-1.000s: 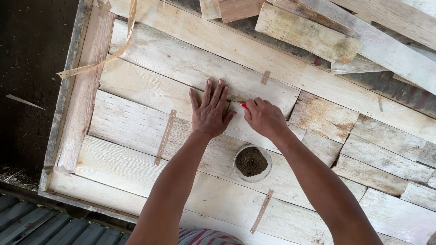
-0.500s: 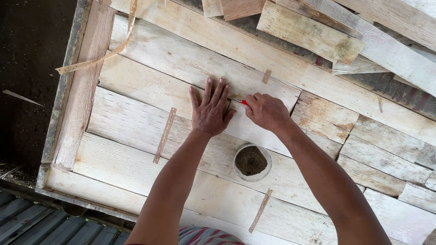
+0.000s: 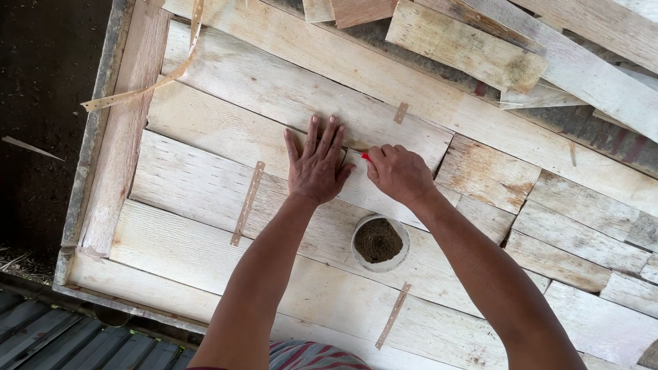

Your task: The person arranges wooden planks on a flat surface and secures them using a utility knife to cut and apply strips of adhesive tape. The person repeatedly measures, cuts, and tapes the planks to hold them in place.

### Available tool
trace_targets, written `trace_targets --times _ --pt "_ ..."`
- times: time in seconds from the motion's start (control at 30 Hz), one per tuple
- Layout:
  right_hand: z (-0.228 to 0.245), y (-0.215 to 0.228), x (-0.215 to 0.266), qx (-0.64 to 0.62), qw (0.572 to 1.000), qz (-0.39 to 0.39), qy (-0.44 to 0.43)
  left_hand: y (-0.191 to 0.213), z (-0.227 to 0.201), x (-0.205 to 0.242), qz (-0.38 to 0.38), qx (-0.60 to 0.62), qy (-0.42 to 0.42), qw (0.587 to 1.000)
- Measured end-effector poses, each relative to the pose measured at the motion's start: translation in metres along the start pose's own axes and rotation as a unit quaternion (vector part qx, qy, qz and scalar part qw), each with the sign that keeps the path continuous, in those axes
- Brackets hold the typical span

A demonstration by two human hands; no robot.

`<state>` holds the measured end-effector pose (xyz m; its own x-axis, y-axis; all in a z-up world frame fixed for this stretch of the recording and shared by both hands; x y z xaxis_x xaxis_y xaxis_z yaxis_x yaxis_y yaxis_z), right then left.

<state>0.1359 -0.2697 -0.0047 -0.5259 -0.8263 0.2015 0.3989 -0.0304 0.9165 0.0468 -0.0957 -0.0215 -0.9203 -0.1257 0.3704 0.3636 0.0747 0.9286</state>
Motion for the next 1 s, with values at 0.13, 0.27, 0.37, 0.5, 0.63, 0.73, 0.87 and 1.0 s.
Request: trace_targets --times 0.13,0.27,0.37,0.5,0.63,0.73,0.87,1.0 --pt "-0.006 0.0 0.001 -0.029 0.999 -0.008 -0.031 0.001 0.0 0.001 -0.002 -0.001 -0.001 1.0" --pt "-0.005 0.005 -0.006 -0.024 0.999 0.019 -0.009 0.001 0.001 0.001 -0.009 0.004 0.0 1.0" --pt "-0.004 0.007 -0.009 -0.019 0.999 0.026 -0.001 0.0 0.001 0.001 -0.012 0.005 0.0 1.0" --pt "-0.008 0.002 -0.011 0.025 0.999 0.017 0.021 0.0 0.0 0.002 -0.015 0.01 0.002 1.0" --pt "-0.014 -0.001 -0.016 0.092 0.995 0.025 0.041 -0.001 0.0 0.002 -0.025 0.007 0.0 1.0" --pt "-0.016 -0.004 -0.016 0.118 0.991 0.025 0.049 -0.002 0.0 0.002 -0.025 0.002 0.003 1.0" --pt "-0.021 -0.013 -0.011 0.109 0.993 0.02 0.034 -0.003 -0.001 0.002 -0.027 -0.001 0.001 1.0" --pt "-0.018 -0.01 -0.011 0.128 0.991 0.022 0.024 -0.003 -0.001 0.001 -0.028 -0.006 0.005 1.0"
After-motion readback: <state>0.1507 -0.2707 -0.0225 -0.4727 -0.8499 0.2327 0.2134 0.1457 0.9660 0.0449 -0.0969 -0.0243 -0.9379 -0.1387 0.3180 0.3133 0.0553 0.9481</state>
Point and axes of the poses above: each hand's wrist, its own x-axis away from the middle knuckle, its own y-axis out of the back of the hand, z = x × y, the point moved 2 cm from there along -x, towards the middle knuckle, and after that the axes turned 11 degrees about -x, right-handed, at the moved point
